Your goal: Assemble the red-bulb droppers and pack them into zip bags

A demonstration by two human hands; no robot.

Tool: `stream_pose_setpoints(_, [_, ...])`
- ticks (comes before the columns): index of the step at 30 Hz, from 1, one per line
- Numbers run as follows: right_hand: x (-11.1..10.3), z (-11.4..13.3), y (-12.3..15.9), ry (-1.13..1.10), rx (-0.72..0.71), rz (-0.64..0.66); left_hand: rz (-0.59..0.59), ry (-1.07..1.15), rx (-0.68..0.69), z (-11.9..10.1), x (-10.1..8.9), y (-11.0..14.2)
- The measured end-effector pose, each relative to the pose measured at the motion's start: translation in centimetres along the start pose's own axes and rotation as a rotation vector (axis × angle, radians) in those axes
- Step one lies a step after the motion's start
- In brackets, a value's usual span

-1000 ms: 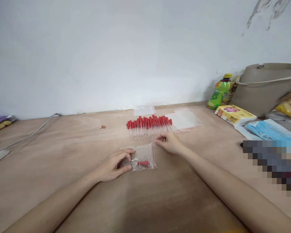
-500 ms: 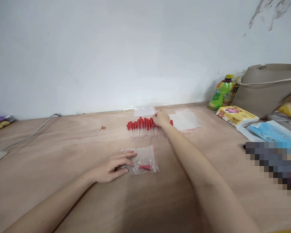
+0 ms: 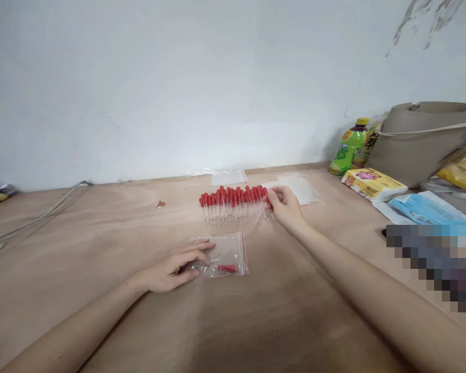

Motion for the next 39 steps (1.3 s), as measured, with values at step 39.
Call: stream_pose_setpoints(39, [5.1,-2.3,5.8,0.215,-0.132,0.645,-0.004,-0.216,-0.038,0.4,0.6,-0.9])
Point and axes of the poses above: each hand's wrist, its own y-axis away from the middle knuckle, its own x-axis out of the palm, z = x × y, the point moved 2 cm from there along -y, towards the middle knuckle, and after that the axes turned 9 degrees about z, right-handed, at the moved point
